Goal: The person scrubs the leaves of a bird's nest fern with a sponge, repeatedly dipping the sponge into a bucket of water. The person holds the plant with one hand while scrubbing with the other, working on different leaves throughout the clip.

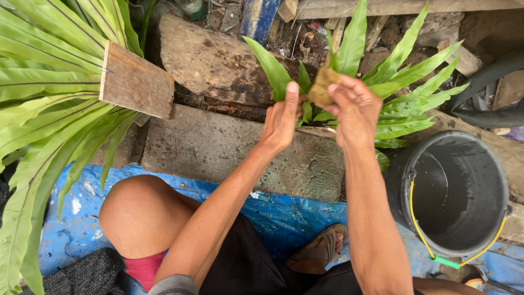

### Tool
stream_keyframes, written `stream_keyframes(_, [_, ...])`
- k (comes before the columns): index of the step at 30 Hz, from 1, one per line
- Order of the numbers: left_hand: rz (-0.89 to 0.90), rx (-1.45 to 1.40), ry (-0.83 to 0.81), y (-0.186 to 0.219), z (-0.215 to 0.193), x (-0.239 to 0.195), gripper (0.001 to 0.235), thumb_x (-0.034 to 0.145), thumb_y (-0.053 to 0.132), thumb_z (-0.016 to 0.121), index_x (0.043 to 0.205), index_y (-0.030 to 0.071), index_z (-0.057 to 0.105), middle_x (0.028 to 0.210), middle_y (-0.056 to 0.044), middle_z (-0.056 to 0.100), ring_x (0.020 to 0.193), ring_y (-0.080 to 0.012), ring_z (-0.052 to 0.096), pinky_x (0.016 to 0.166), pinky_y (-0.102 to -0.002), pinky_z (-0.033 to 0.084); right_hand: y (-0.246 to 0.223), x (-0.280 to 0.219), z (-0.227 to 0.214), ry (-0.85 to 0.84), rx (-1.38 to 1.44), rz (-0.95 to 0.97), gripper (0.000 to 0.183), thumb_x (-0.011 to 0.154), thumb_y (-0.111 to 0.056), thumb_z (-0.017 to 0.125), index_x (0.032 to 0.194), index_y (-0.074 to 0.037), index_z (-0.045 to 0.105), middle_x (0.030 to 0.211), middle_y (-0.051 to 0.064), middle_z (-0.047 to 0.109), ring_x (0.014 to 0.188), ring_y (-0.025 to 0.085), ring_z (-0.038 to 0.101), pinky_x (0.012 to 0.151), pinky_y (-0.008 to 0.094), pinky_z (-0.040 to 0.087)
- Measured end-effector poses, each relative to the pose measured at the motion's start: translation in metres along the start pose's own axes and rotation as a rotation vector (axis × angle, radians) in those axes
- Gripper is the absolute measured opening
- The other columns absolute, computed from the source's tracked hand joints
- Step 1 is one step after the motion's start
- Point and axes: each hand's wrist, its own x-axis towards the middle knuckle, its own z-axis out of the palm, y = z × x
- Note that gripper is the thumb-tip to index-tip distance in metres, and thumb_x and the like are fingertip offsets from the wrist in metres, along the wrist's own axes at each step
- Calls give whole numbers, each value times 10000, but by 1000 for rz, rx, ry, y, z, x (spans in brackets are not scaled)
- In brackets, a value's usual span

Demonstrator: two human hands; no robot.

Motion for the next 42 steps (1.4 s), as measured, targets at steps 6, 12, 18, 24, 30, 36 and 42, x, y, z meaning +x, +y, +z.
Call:
stream_keyframes(6, [413, 160, 213, 1, 24, -22, 400, 916, 222, 618, 1240, -3, 684, 919, -236, 736, 767, -351, 762, 768, -465, 629, -33, 2, -4, -223, -569, -110, 190, 981, 6, 617, 1162, -23, 664, 1037, 109, 740, 833, 146, 747, 638, 278, 655])
stream_keyframes(12, [519, 273, 255, -1, 42, -41, 341, 917, -32, 572, 1211, 80, 703, 967, -167, 745, 683, -330, 732, 650, -433, 609, -55, -4, 4, -486, -998, -193, 265, 877, 34, 684, 1117, -56, 749, 1055, 109, 752, 888, 207, 727, 801, 354, 604])
stream_keyframes(18, [715, 334, 399, -3, 36, -52, 195, 926, 82, 664, 1093, 157, 730, 966, -50, 723, 696, -325, 723, 630, -440, 591, -76, 3, -4, -520, -1149, 37, 247, 833, -30, 748, 1070, -92, 781, 997, 121, 782, 894, 220, 740, 842, 371, 589])
stream_keyframes(24, [787, 476, 376, -6, 29, -45, 167, 876, 98, 712, 1034, 144, 740, 1017, -42, 701, 713, -291, 732, 635, -432, 594, -74, 14, -19, -571, -1087, -3, 219, 806, -21, 780, 1018, -70, 790, 951, 110, 782, 882, 200, 734, 802, 347, 574])
stream_keyframes(30, [934, 559, 462, -11, 37, -42, 150, 818, 99, 700, 952, 167, 699, 1043, -39, 654, 1157, -308, 735, 933, -426, 609, -68, 18, -25, -609, -766, 80, 224, 810, 7, 742, 1013, -86, 762, 954, 80, 779, 875, 183, 744, 768, 327, 619])
stream_keyframes(36, [924, 557, 400, -14, 35, -52, 152, 840, 105, 706, 989, 136, 705, 986, -43, 627, 876, -252, 716, 772, -392, 587, -48, 18, 7, -673, -1083, -7, 205, 852, -54, 763, 1050, -101, 787, 952, 108, 792, 846, 200, 752, 780, 369, 594])
stream_keyframes(42, [922, 603, 422, -11, 31, -56, 113, 887, 157, 752, 957, 143, 664, 892, -17, 574, 679, -222, 668, 678, -380, 564, -34, 27, 19, -750, -1282, -82, 282, 778, 35, 721, 1010, -95, 814, 951, 145, 781, 803, 271, 761, 790, 405, 585])
